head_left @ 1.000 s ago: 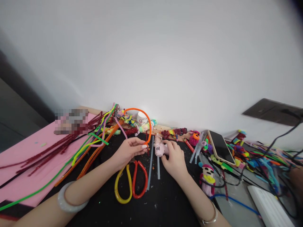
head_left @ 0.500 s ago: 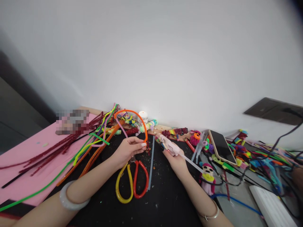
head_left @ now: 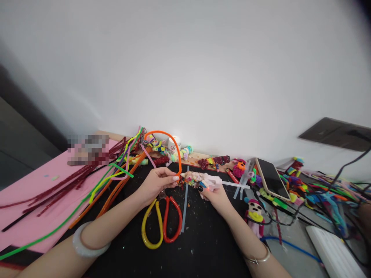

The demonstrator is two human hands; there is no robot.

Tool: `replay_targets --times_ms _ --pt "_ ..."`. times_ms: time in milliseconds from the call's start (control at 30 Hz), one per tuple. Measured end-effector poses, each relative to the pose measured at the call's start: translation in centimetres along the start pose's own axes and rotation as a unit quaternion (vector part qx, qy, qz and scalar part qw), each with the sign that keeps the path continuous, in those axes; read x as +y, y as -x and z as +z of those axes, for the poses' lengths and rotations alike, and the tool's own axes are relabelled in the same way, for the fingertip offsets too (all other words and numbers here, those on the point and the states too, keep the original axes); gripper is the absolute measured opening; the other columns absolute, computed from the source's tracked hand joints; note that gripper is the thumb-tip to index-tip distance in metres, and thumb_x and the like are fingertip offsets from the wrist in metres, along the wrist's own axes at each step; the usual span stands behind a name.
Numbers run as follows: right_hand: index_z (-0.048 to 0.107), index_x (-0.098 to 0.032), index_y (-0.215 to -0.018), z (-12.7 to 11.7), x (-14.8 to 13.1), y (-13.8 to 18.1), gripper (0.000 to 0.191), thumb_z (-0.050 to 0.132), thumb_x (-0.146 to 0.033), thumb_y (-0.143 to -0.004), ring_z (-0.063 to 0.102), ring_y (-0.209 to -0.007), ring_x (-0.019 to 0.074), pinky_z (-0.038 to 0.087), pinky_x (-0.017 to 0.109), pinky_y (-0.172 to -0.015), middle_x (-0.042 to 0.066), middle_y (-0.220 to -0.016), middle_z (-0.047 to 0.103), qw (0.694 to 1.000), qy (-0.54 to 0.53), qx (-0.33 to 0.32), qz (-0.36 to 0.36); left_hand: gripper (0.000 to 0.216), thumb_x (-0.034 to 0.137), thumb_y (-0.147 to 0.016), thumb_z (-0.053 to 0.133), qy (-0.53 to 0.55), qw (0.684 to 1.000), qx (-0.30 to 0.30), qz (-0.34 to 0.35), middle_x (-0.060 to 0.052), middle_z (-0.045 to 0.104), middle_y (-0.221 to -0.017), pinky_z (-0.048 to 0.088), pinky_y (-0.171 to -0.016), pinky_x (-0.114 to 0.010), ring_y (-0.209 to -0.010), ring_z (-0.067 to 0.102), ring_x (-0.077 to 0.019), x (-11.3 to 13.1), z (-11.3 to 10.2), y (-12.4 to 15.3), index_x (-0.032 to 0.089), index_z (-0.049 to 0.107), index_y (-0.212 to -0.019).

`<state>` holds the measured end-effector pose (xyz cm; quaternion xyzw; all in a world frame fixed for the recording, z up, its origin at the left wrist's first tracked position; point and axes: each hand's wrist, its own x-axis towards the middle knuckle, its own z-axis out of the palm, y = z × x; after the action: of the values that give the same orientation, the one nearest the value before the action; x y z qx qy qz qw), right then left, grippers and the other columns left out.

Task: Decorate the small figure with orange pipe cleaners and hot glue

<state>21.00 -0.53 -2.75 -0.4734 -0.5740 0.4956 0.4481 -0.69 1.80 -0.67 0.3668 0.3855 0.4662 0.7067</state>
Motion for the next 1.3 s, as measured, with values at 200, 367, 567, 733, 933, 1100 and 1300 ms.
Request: replay_targets --times_ms 200,367,567,733,933,1100,1300 --pt "0.063 -0.020 -0.085 -0.1 0.2 0.0 0.021 0.066 -0.034 -0.071 0.051 -0.054 0.0143 0.041 0.025 -0.049 0.000 -0.059 0.058 1.000 0.005 0.002 -0.018 0.020 0.020 -0.056 0.080 0.003 1.000 0.002 0.000 0.002 0.064 -0.056 0.051 -0.055 -0.016 -0.051 0.061 -0.0073 0.0 0.0 0.0 0.011 0.064 -0.064" --pt "0.062 -0.017 -0.087 -0.2 0.5 -0.1 0.023 0.066 -0.034 -0.071 0.047 -0.050 0.0121 0.038 0.024 -0.047 -0.001 -0.058 0.056 1.000 -0.004 -0.007 -0.005 0.020 0.020 -0.056 0.080 0.002 1.000 0.003 0.000 0.002 0.064 -0.057 0.052 -0.055 -0.017 -0.051 0.061 -0.0074 0.0 0.1 -0.1 0.011 0.064 -0.064" --pt "0.061 -0.016 -0.092 -0.1 0.3 -0.1 0.027 0.065 -0.034 -0.071 0.041 -0.047 0.0096 0.035 0.022 -0.045 -0.002 -0.059 0.054 1.000 0.008 -0.014 0.007 0.020 0.020 -0.057 0.079 0.003 1.000 0.003 0.002 0.002 0.063 -0.057 0.051 -0.055 -0.016 -0.051 0.061 -0.0073 0.0 0.0 -0.1 0.011 0.063 -0.064" --pt "0.062 -0.018 -0.090 -0.2 0.4 0.0 0.025 0.066 -0.035 -0.071 0.043 -0.048 0.0109 0.035 0.023 -0.045 -0.002 -0.057 0.054 1.000 0.000 -0.010 0.000 0.020 0.019 -0.057 0.079 0.008 1.000 0.010 0.002 0.002 0.063 -0.056 0.050 -0.054 -0.016 -0.051 0.060 -0.0070 0.2 0.1 0.0 0.012 0.062 -0.064" --pt "0.062 -0.017 -0.089 -0.1 0.0 0.0 0.028 0.067 -0.036 -0.070 0.040 -0.047 0.0100 0.034 0.022 -0.045 -0.002 -0.057 0.053 1.000 0.002 -0.013 0.007 0.019 0.021 -0.059 0.078 0.010 1.000 0.018 0.011 0.002 0.061 -0.055 0.048 -0.053 -0.015 -0.051 0.058 -0.0063 0.3 0.1 0.0 0.012 0.062 -0.066" --pt "0.062 -0.015 -0.090 0.0 -0.3 0.1 0.027 0.066 -0.032 -0.069 0.041 -0.047 0.0088 0.036 0.022 -0.045 -0.002 -0.060 0.056 1.000 0.007 -0.013 0.012 0.020 0.022 -0.059 0.077 0.006 1.000 0.020 0.017 0.004 0.056 -0.051 0.043 -0.048 -0.014 -0.047 0.052 -0.0045 0.3 0.1 0.0 0.012 0.061 -0.066" --pt "0.063 -0.018 -0.103 0.2 -0.6 0.1 0.035 0.065 -0.026 -0.069 0.055 -0.062 0.0140 0.044 0.024 -0.053 0.004 -0.082 0.067 1.000 0.007 -0.024 0.008 0.020 0.024 -0.060 0.077 0.002 1.000 0.013 0.025 0.005 0.053 -0.050 0.037 -0.045 -0.014 -0.044 0.046 -0.0036 0.3 0.2 0.1 0.013 0.062 -0.067"
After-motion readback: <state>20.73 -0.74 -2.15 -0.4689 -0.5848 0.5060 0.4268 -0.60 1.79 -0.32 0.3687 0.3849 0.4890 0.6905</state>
